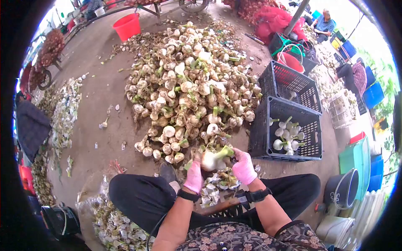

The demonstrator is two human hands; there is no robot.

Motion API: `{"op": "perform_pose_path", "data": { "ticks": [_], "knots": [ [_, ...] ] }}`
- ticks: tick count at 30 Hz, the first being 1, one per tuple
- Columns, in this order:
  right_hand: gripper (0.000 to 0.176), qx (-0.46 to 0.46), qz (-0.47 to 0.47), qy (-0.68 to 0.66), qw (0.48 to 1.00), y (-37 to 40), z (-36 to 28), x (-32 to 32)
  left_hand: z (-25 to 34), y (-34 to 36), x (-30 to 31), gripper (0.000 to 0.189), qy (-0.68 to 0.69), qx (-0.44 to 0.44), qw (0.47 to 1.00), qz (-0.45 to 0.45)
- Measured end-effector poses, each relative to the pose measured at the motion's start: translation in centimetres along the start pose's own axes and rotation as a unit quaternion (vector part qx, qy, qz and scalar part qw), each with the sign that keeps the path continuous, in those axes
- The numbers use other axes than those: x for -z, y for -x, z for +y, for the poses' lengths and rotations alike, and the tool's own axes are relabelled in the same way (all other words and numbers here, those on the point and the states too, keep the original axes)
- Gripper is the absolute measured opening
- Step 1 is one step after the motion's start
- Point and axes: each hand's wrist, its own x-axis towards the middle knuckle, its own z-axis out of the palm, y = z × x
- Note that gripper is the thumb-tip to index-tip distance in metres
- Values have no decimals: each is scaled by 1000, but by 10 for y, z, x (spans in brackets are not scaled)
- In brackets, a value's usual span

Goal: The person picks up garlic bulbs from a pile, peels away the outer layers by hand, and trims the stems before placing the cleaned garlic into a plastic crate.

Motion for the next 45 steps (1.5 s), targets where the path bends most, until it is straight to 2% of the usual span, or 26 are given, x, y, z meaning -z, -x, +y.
{"op": "perform_pose_path", "data": {
  "ticks": [1,3,5,6,7,9,10,11,13,15,16,17,20,21,23,24,25,26,28,29,31,34,37,40,42,45],
  "knots": [
    [34,-1,0,-1,1000,3,-6,1,5,0,-1,41,42,68,996,40],
    [37,-38,-78,-27,996,11,-25,4,0,-6,2,43,9,68,995,79],
    [34,-55,-92,-50,993,14,-24,7,-8,-6,3,59,-120,-41,990,63],
    [30,-92,-71,-97,988,14,-25,8,-10,-3,5,46,-81,-64,994,37],
    [28,-128,-50,-145,980,14,-28,8,-10,0,-1,46,-84,-62,994,35],
    [27,-122,-33,-162,979,13,-29,8,-12,9,-16,41,-201,-179,963,-25],
    [27,-112,-29,-135,984,11,-26,8,-11,12,-17,55,-261,-165,951,-33],
    [27,-103,-25,-107,989,11,-25,9,-11,11,-14,55,-262,-163,951,-34],
    [26,-93,-7,-55,994,8,-20,9,-10,10,-9,60,-97,-28,992,-73],
    [22,-25,68,-20,997,2,-7,10,-9,13,-14,67,-105,-11,989,-103],
    [23,-1,86,61,994,-1,-12,12,-9,15,-17,68,-119,-7,985,-128],
    [23,-2,87,61,994,-5,-8,15,-8,17,-19,70,-133,-3,979,-152],
    [36,3,180,291,940,-22,26,25,-2,31,-36,70,-158,19,971,-181],
    [36,3,184,290,939,-20,35,32,1,34,-41,70,-168,29,967,-189],
    [36,-25,98,321,941,-17,44,39,6,31,-38,70,-203,-3,961,-189],
    [44,-2,73,279,958,-11,51,40,5,29,-34,69,-212,-27,960,-182],
    [44,-5,70,281,957,-7,47,42,2,26,-31,68,-220,-54,957,-178],
    [42,-26,43,201,978,-5,32,44,-3,23,-30,70,-158,-34,973,-166],
    [36,-54,-22,-9,998,5,-13,41,-3,19,-27,72,-198,-50,964,-169],
    [36,-55,-20,-9,998,7,-24,42,0,18,-28,74,-239,-68,953,-172],
    [37,-75,-108,1,991,10,-37,44,5,21,-33,73,-257,-53,951,-161],
    [35,-68,-109,31,991,9,-43,39,5,20,-33,71,-306,-76,936,-154],
    [40,-74,-98,77,989,7,-44,34,5,20,-23,68,-239,-67,956,-160],
    [49,-60,-70,135,987,8,-45,32,4,24,-27,70,-191,-15,971,-143],
    [48,12,-54,229,972,7,-44,30,3,25,-26,74,-96,18,980,-174],
    [47,26,-49,149,987,9,-55,33,11,25,-30,76,-58,53,978,-191]
  ]
}}
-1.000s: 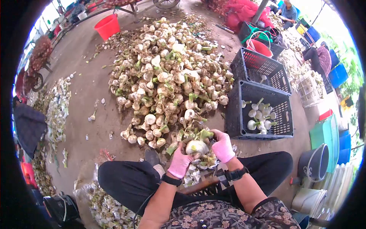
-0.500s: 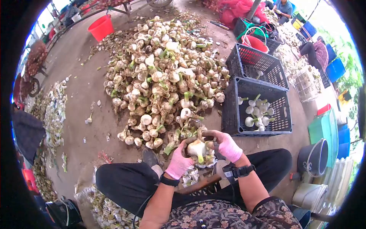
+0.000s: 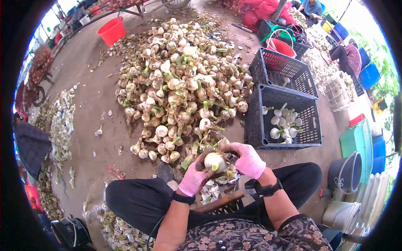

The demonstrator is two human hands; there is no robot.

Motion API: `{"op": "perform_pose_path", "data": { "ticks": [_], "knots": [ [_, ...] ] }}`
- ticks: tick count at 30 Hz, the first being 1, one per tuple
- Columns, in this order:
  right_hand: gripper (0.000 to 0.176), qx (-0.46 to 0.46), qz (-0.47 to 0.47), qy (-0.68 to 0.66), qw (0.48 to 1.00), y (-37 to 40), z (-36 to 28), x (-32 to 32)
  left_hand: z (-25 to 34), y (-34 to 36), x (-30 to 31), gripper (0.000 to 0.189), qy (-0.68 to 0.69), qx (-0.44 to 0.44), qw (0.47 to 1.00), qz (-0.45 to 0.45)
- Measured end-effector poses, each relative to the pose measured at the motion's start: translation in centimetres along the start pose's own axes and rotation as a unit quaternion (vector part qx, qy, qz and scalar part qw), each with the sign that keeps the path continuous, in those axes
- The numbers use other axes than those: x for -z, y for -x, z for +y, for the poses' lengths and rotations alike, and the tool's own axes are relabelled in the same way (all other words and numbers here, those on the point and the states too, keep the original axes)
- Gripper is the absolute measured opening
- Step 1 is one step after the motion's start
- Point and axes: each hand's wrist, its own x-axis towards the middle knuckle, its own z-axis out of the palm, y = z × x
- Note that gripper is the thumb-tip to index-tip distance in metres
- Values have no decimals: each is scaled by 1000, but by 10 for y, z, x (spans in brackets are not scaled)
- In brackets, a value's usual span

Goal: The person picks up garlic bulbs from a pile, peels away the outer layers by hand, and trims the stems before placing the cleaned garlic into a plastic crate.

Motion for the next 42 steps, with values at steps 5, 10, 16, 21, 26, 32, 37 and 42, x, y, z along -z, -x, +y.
{"op": "perform_pose_path", "data": {
  "ticks": [5,10,16,21,26,32,37,42],
  "knots": [
    [37,57,-23,68,996,0,0,6,5,1,0,69,31,20,999,-28],
    [22,75,3,186,980,-1,-3,-5,-7,-1,11,57,134,48,989,-39],
    [14,66,46,181,980,-2,-1,-8,-7,-3,8,60,84,100,991,4],
    [15,-7,46,231,972,-11,55,-13,-9,1,-6,68,-69,112,984,-117],
    [25,-192,-140,329,914,8,121,-16,-12,3,12,65,-263,-16,956,-126],
    [63,-78,-143,-80,983,11,57,-15,-24,-17,24,72,-4,23,993,118],
    [43,-145,2,-504,851,21,60,-24,-24,-32,-14,71,-228,-120,962,90],
    [37,25,158,-831,532,15,92,22,-24,-29,-25,62,-84,-85,989,85]
  ]
}}
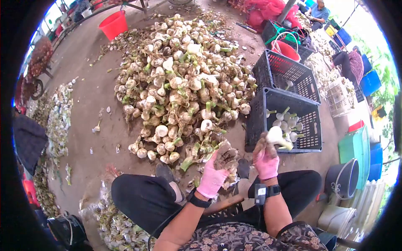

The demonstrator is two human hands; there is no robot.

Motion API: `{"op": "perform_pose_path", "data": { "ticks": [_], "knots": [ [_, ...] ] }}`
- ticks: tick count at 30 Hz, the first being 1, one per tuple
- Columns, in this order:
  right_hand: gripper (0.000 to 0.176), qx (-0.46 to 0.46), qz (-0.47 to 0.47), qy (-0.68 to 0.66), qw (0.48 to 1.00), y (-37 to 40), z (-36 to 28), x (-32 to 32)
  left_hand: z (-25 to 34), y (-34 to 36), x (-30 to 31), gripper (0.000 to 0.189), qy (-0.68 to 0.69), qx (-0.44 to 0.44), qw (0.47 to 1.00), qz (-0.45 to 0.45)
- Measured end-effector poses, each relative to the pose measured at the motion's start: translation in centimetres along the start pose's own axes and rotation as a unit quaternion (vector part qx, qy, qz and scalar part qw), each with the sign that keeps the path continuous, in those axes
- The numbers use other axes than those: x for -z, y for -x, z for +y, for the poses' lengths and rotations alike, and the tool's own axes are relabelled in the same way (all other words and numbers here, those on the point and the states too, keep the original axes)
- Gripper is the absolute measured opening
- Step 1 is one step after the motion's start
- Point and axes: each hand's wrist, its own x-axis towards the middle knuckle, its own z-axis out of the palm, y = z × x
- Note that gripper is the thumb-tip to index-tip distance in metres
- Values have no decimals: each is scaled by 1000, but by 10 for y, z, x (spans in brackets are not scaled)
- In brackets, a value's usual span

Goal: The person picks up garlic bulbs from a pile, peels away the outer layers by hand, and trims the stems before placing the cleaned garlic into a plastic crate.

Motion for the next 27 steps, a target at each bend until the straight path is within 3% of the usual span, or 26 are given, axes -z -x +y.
{"op": "perform_pose_path", "data": {
  "ticks": [2,4,5,6,8,9,10,12,14,16,18,19,20,22,24,25,26,27],
  "knots": [
    [39,4,25,89,996,-16,-6,-2,-15,-4,13,61,-59,13,997,38],
    [35,-46,132,265,954,-41,0,20,-27,-8,22,59,-61,60,988,128],
    [41,-146,9,181,973,-63,-7,62,-39,-8,33,55,-57,75,982,164],
    [39,-85,113,382,913,-70,12,62,-33,-8,32,55,-58,75,982,165],
    [34,-73,290,460,836,-111,25,118,-15,-7,27,56,-109,118,966,201],
    [32,-73,331,496,799,-121,43,115,-27,-8,35,58,-116,78,964,224],
    [31,-73,370,531,759,-131,58,114,-22,-9,34,60,-91,97,962,240],
    [30,-95,372,530,756,-152,75,131,-19,-12,38,60,-101,102,958,247],
    [34,-6,364,469,805,-164,87,140,-20,-17,44,59,-98,101,957,252],
    [31,26,365,459,809,-169,87,140,-17,-20,46,69,-106,145,954,241],
    [22,-19,311,653,691,-168,80,128,-24,-26,52,68,-110,130,957,235],
    [17,1,235,690,685,-156,82,103,-32,-29,59,68,-135,82,961,226],
    [17,1,234,690,685,-146,81,84,-35,-28,64,68,-160,33,962,217],
    [19,43,44,793,606,-125,76,51,-22,-31,65,72,-188,54,957,214],
    [21,-14,19,775,632,-104,69,16,-22,-30,70,79,-372,-96,897,219],
    [21,-50,13,755,653,-94,66,1,-16,-27,69,87,-396,-62,894,202],
    [21,-85,6,734,673,-84,63,-12,-10,-24,65,91,-507,-91,837,186],
    [21,-79,4,734,674,-76,60,-22,-19,-24,72,89,-471,-108,857,177]
  ]
}}
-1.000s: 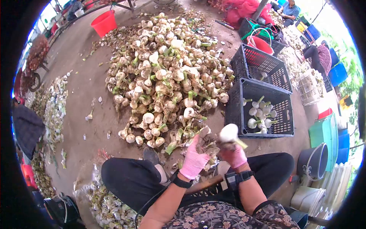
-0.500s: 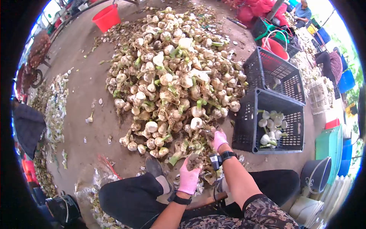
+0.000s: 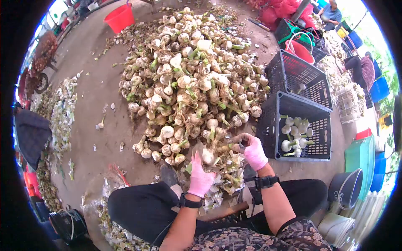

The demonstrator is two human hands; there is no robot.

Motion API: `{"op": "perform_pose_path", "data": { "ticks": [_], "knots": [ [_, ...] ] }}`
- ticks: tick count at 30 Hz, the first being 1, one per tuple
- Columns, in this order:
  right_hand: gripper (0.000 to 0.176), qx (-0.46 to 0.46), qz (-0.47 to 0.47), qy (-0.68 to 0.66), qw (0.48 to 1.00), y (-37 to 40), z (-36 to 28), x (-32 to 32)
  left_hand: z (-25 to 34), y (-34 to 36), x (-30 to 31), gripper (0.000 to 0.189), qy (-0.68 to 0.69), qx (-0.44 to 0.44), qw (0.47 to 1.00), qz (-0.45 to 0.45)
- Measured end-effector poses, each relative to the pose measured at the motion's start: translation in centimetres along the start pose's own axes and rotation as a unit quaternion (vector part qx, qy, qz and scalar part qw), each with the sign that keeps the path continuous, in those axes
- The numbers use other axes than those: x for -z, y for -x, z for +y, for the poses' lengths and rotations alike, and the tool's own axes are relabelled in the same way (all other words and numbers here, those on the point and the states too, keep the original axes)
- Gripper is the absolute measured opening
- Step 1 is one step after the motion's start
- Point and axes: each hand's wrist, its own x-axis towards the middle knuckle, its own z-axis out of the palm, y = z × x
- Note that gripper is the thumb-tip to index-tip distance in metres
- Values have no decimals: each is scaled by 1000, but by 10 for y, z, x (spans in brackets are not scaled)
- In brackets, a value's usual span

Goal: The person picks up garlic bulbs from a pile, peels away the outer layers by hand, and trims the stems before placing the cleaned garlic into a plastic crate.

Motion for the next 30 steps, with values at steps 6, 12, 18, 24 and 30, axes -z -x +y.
{"op": "perform_pose_path", "data": {
  "ticks": [6,12,18,24,30],
  "knots": [
    [41,51,17,-171,984,38,-7,-11,40,12,15,75,24,-106,994,34],
    [39,5,51,-223,973,68,-1,-61,63,37,13,67,16,-152,985,79],
    [39,70,68,-160,982,73,1,-73,66,36,28,65,1,-165,983,75],
    [37,92,12,-31,995,75,13,-52,47,32,23,69,193,-38,980,-7],
    [36,156,-2,80,984,82,0,-37,44,27,28,62,362,26,929,-66]
  ]
}}
